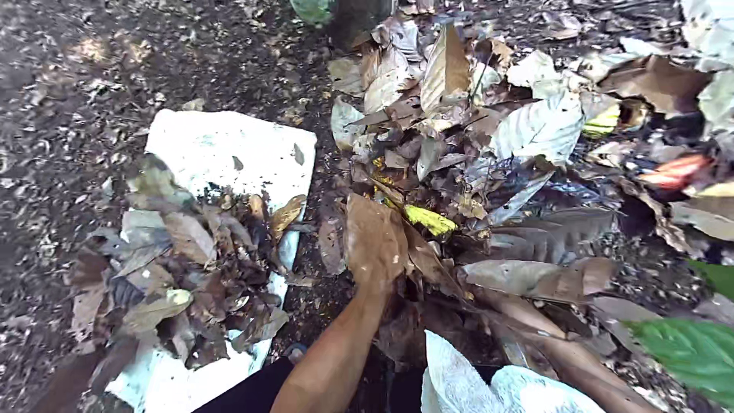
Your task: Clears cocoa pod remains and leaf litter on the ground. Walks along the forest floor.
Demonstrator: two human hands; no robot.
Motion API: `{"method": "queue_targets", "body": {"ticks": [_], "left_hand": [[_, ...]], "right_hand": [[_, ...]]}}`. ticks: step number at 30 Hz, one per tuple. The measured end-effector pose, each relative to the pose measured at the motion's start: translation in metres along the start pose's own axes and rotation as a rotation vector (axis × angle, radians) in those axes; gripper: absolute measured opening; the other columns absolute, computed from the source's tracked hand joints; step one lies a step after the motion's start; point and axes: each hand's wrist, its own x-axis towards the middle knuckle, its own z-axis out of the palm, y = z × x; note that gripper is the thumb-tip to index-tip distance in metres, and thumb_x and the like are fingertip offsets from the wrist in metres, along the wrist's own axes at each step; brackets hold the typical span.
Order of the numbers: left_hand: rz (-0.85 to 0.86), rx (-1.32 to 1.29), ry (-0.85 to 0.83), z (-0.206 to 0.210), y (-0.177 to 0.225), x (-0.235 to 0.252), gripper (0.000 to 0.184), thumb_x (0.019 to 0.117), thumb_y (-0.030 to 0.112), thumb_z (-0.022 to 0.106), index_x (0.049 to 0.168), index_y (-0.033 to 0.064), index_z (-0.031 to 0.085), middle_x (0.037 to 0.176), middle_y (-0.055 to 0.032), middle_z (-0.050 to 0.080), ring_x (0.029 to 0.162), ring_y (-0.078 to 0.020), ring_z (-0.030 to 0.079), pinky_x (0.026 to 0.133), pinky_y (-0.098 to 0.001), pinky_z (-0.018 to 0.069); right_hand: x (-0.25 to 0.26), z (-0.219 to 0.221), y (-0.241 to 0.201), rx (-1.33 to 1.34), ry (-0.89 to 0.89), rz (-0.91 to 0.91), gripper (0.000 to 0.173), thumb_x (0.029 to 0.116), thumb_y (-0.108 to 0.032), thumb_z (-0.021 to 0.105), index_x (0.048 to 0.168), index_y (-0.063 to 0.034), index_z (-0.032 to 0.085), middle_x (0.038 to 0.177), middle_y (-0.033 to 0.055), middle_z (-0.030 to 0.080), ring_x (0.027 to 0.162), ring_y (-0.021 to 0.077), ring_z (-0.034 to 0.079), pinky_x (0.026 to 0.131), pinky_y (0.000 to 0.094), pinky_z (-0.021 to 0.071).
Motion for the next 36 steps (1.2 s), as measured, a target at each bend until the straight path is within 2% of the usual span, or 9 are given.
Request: {"method": "queue_targets", "body": {"ticks": [3, 6, 11, 18, 23, 26, 30, 33, 36], "left_hand": [[-0.47, 0.033, -0.238, -0.006, 0.033, -0.02, 0.041, 0.1054, 0.002, 0.049, 0.145, -0.0102, 0.044, 0.147, -0.0245, 0.051, 0.136, -0.0242, 0.05, 0.114, -0.0356, 0.0396], [-0.553, -0.543, -0.011, -0.008, 0.024, -0.028, 0.034, 0.1065, -0.006, 0.036, 0.14, -0.0103, 0.041, 0.129, -0.0198, 0.053, 0.112, -0.0173, 0.053, 0.099, -0.0284, 0.0462], [-0.427, -0.914, 0.136, -0.052, 0.011, -0.043, 0.024, 0.1083, -0.001, 0.031, 0.121, -0.001, 0.051, 0.096, -0.0055, 0.059, 0.085, -0.0092, 0.058, 0.079, -0.0256, 0.0529], [-0.213, -0.875, 0.314, -0.171, -0.017, -0.028, 0.036, 0.1049, 0.002, 0.023, 0.1, 0.0008, 0.058, 0.08, -0.0015, 0.065, 0.073, -0.0059, 0.063, 0.069, -0.0224, 0.0555], [0.25, -0.699, 0.208, -0.276, 0.032, -0.055, 0.01, 0.0908, 0.017, 0.072, 0.097, 0.0178, 0.079, 0.093, 0.0067, 0.077, 0.09, -0.0011, 0.071, 0.085, -0.019, 0.0576], [0.269, -0.595, 0.54, -0.323, 0.028, -0.062, 0.021, 0.1, 0.012, 0.049, 0.088, 0.0166, 0.066, 0.078, 0.0096, 0.072, 0.077, -0.0006, 0.068, 0.074, -0.0202, 0.0579], [-0.127, -0.562, 0.756, -0.41, -0.022, -0.053, 0.025, 0.1107, 0.024, 0.033, 0.111, 0.0111, 0.053, 0.085, 0.0008, 0.064, 0.075, -0.0098, 0.065, 0.068, -0.0325, 0.0578], [-0.38, -0.4, 0.864, -0.437, -0.037, -0.054, 0.037, 0.1047, 0.044, 0.051, 0.126, 0.014, 0.056, 0.095, -0.002, 0.067, 0.078, -0.0119, 0.066, 0.067, -0.0364, 0.0586], [-0.346, -0.138, 0.938, -0.427, -0.039, -0.054, 0.059, 0.1012, 0.024, 0.058, 0.153, 0.0097, 0.034, 0.132, -0.0099, 0.055, 0.107, -0.013, 0.059, 0.087, -0.0355, 0.0537]], "right_hand": [[0.0, 0.007, -0.003, -0.078, -0.043, -0.082, 0.024, 0.1058, -0.019, 0.046, 0.107, -0.0071, 0.066, 0.078, -0.0088, 0.064, 0.065, -0.001, 0.059, 0.061, 0.0189, 0.0536], [-0.004, 0.012, 0.0, -0.144, -0.025, -0.088, 0.024, 0.1008, -0.015, 0.05, 0.117, -0.0019, 0.062, 0.089, -0.0057, 0.065, 0.078, -0.0028, 0.062, 0.073, 0.018, 0.0546], [-0.02, 0.039, -0.049, -0.604, -0.161, -0.182, 0.031, 0.1031, -0.009, 0.049, 0.119, 0.0132, 0.063, 0.108, 0.0236, 0.069, 0.1, 0.0218, 0.066, 0.094, 0.038, 0.051], [0.056, 0.156, -0.112, -0.45, -0.421, -0.455, 0.028, 0.1022, -0.03, 0.057, 0.11, -0.003, 0.063, 0.083, -0.003, 0.062, 0.071, -0.0005, 0.06, 0.068, 0.0216, 0.054], [0.08, 0.288, -0.167, -0.552, -0.752, -0.491, 0.034, 0.1061, -0.029, 0.053, 0.108, 0.0026, 0.065, 0.09, 0.0107, 0.065, 0.079, 0.0167, 0.063, 0.076, 0.0407, 0.0533], [0.089, 0.353, -0.181, -0.689, -0.774, -0.619, 0.036, 0.1057, -0.026, 0.052, 0.099, 0.0073, 0.064, 0.096, 0.021, 0.065, 0.09, 0.0319, 0.064, 0.082, 0.0539, 0.0497], [0.109, 0.401, -0.19, -0.976, -0.529, -0.647, 0.06, 0.1025, -0.015, 0.051, 0.16, -0.0194, 0.034, 0.135, 0.0251, 0.06, 0.118, 0.0413, 0.063, 0.095, 0.0623, 0.0514], [0.134, 0.4, -0.184, -1.033, -0.394, -0.626, 0.076, 0.1013, -0.009, 0.053, 0.165, -0.0325, 0.018, 0.141, 0.0302, 0.052, 0.111, 0.0471, 0.065, 0.089, 0.0642, 0.0534], [0.149, 0.354, -0.184, -1.005, -0.339, -0.594, 0.075, 0.1023, -0.013, 0.051, 0.166, -0.0325, 0.015, 0.145, 0.0263, 0.051, 0.115, 0.0434, 0.065, 0.093, 0.0623, 0.0536]]}}
